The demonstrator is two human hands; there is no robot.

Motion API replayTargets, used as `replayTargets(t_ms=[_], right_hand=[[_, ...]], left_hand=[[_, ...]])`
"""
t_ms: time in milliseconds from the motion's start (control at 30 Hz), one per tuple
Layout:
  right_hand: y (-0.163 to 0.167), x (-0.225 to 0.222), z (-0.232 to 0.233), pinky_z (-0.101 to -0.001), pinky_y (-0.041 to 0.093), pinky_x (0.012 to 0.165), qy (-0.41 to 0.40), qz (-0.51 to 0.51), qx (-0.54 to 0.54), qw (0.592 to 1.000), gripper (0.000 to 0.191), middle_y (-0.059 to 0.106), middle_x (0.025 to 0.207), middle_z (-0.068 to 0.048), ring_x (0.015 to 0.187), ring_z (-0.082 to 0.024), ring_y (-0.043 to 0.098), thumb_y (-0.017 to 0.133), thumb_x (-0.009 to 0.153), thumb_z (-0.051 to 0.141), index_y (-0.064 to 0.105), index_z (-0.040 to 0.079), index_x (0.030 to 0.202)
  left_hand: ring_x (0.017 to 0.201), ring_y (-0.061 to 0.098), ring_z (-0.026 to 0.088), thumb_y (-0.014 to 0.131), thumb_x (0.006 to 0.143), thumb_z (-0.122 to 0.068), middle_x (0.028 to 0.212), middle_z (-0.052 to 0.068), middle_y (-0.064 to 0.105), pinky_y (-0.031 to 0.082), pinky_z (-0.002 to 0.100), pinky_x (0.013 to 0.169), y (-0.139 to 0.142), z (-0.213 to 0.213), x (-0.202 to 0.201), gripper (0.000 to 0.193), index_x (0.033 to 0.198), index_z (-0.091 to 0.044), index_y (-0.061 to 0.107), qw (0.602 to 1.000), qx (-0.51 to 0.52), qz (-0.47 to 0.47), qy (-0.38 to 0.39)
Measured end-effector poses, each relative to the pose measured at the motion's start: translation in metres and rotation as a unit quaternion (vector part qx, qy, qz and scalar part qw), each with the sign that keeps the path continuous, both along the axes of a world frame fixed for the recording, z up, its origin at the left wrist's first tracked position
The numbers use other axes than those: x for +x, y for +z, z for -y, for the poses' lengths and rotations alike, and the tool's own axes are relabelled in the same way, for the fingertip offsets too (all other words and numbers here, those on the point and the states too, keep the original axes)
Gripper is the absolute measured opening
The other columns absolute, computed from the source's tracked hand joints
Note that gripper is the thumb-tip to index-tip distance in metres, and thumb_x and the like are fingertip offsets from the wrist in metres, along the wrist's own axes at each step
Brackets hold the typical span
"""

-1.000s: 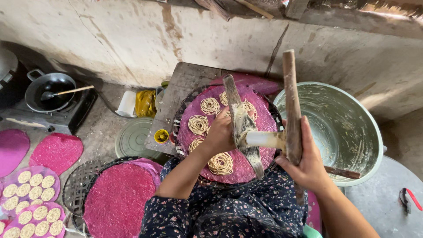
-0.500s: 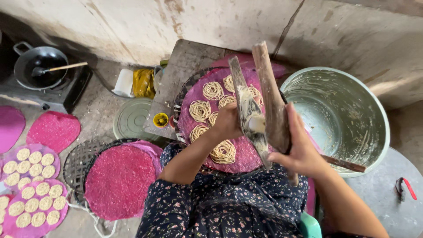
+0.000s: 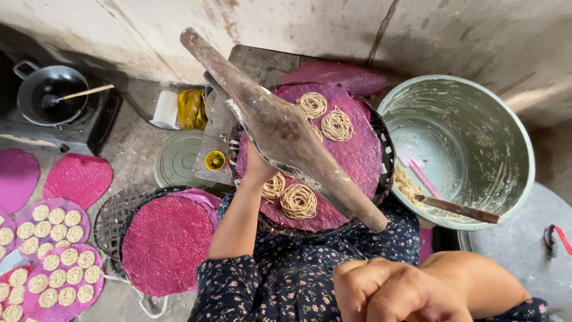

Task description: The person sits on a low stool with a tray on their lap and uses a wooden dough press to extrude batter into spiral noodle nests on pink mesh mats. They scoop batter from a basin with a spatula into the press, squeeze the press handle, wipe the press, and cover finished nests with an empty mat.

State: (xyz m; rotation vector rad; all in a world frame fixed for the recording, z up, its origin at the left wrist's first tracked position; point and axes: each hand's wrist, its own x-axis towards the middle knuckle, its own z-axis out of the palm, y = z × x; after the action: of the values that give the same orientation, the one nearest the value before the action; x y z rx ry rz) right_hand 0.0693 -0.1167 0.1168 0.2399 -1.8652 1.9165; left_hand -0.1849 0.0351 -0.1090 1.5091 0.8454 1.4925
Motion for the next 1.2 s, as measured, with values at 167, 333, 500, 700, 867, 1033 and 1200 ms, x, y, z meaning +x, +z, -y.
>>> replayTargets(t_ms=[167, 333, 500, 700, 867, 1033, 1200], right_hand=[[-0.001, 0.001, 0.004, -0.0363, 0.044, 0.085, -0.001, 0.021, -0.02, 1.0, 0.053, 0.059, 0.104, -0.008, 0.099, -0.026, 0.057, 0.045, 0.111, 0.056, 0.063, 0.007, 0.099], [0.003, 0.002, 0.002, -0.038, 0.044, 0.085, 0.03, 0.057, -0.011, 0.998, 0.04, 0.059, 0.107, -0.009, 0.102, -0.028, 0.057, 0.049, 0.115, 0.041, 0.061, 0.007, 0.097], [0.002, 0.009, 0.003, -0.0388, 0.044, 0.085, 0.026, 0.064, -0.002, 0.998, 0.034, 0.06, 0.107, -0.009, 0.098, -0.027, 0.058, 0.052, 0.115, 0.034, 0.06, 0.007, 0.097], [-0.023, 0.036, 0.011, -0.0423, 0.042, 0.082, -0.251, 0.014, -0.02, 0.968, 0.029, 0.06, 0.092, -0.002, 0.088, -0.023, 0.054, 0.074, 0.099, 0.038, 0.061, 0.016, 0.086], [-0.12, 0.058, -0.037, -0.0423, 0.035, 0.101, -0.456, 0.256, -0.094, 0.847, 0.08, 0.052, 0.128, -0.013, 0.119, -0.027, 0.047, 0.081, 0.079, 0.054, 0.044, 0.003, 0.129], [-0.165, 0.098, -0.024, -0.0434, 0.027, 0.114, -0.329, 0.314, -0.188, 0.87, 0.137, 0.043, 0.153, -0.017, 0.142, -0.028, 0.039, 0.09, 0.059, 0.063, 0.022, -0.005, 0.157], [-0.167, 0.114, -0.008, -0.0464, 0.047, 0.087, -0.163, 0.21, -0.359, 0.895, 0.14, 0.055, 0.128, -0.027, 0.113, -0.041, 0.061, 0.09, 0.059, 0.067, 0.026, -0.006, 0.161]], left_hand=[[0.114, 0.069, 0.022, 0.085, 0.083, -0.005, 0.129, 0.011, 0.067, 0.06, 0.038, 0.098, 0.0, 0.003, -0.003, 0.06, 0.136, 0.001, 0.055, 0.962, -0.155, 0.198, -0.107], [0.117, 0.068, 0.019, 0.09, 0.079, -0.006, 0.132, 0.01, 0.067, 0.06, 0.036, 0.1, -0.01, 0.005, 0.005, 0.068, 0.137, 0.0, 0.055, 0.998, -0.043, 0.011, -0.048], [0.111, 0.073, 0.018, 0.097, 0.072, -0.011, 0.123, 0.009, 0.074, 0.061, 0.035, 0.099, -0.012, 0.011, 0.009, 0.065, 0.128, -0.002, 0.066, 0.997, 0.01, -0.076, -0.028], [0.107, 0.074, 0.02, 0.097, 0.063, -0.019, 0.117, 0.009, 0.074, 0.062, 0.033, 0.093, -0.005, 0.008, 0.008, 0.067, 0.12, -0.005, 0.065, 0.978, -0.094, -0.189, 0.0], [0.099, 0.079, 0.02, 0.094, 0.076, -0.025, 0.111, 0.008, 0.078, 0.061, 0.032, 0.088, -0.005, 0.004, 0.026, 0.048, 0.115, -0.01, 0.072, 0.967, 0.006, -0.254, -0.011], [0.122, 0.069, 0.027, 0.09, 0.078, -0.022, 0.138, 0.012, 0.065, 0.06, 0.041, 0.105, 0.04, -0.015, 0.03, 0.075, 0.142, -0.008, 0.054, 0.945, 0.106, -0.189, -0.244], [0.157, 0.033, 0.025, 0.084, 0.082, -0.041, 0.174, 0.0, 0.025, 0.03, 0.046, 0.129, 0.137, -0.047, 0.041, 0.108, 0.168, -0.03, 0.02, 0.706, -0.002, 0.32, -0.632]])
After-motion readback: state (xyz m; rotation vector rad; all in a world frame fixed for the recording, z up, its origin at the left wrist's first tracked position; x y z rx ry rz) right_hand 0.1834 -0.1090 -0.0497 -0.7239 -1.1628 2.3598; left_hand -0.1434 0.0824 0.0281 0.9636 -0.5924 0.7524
